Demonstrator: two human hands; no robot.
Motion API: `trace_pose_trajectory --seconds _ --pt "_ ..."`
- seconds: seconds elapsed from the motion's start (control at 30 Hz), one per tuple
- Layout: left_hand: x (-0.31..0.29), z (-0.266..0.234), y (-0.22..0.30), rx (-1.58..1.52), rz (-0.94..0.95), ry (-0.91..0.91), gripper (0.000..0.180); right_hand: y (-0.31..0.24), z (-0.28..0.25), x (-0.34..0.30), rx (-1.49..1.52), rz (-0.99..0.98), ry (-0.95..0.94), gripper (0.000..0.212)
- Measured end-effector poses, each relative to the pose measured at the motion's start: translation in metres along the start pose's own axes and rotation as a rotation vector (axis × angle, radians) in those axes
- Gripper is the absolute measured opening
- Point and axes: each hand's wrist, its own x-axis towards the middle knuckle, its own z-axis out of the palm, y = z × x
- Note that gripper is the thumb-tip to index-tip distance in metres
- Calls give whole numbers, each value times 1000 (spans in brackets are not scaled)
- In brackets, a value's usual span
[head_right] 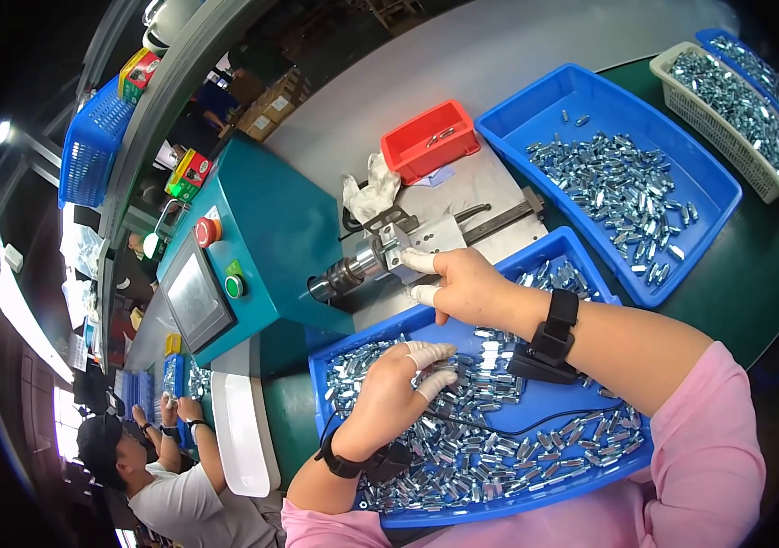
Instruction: The person picks up a metal component from a blue tray, places it into the machine's fixture, and presses a green button. After the machine processes the part, the person removes the component and places it back into the blue tray.
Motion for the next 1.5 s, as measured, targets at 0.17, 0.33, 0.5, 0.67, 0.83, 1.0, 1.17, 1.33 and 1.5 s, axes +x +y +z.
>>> trace_pose_trajectory --seconds 0.17,0.33,0.5,0.67,0.83,1.0,1.17,1.33,1.5 --pt "2 2 -4 -14 81 29 23 -3 2 -1 -25 -23 11 50" --pt "3 3 -8 -7 132 76 23 -5 -2 3 -143 -19 31 45" --pt "1 1 -21 -78 -29 95 23 -10 -8 6 -230 -73 82 37" --pt "-3 2 -22 -92 -42 108 24 -18 -16 19 -317 -37 217 32" --pt "-4 10 -23 -81 90 50 25 -55 1 35 -974 23 319 39" --pt "-2 15 -29 -95 94 50 24 -51 10 55 -1325 -158 417 42" --pt "-4 13 -38 -146 99 126 21 -84 -27 40 -1322 70 605 35" --pt "4 17 -45 -141 147 205 20 -49 -126 8 -1457 306 741 38" --pt "2 17 -45 -91 126 211 19 -52 -107 -4 -1456 254 715 39"
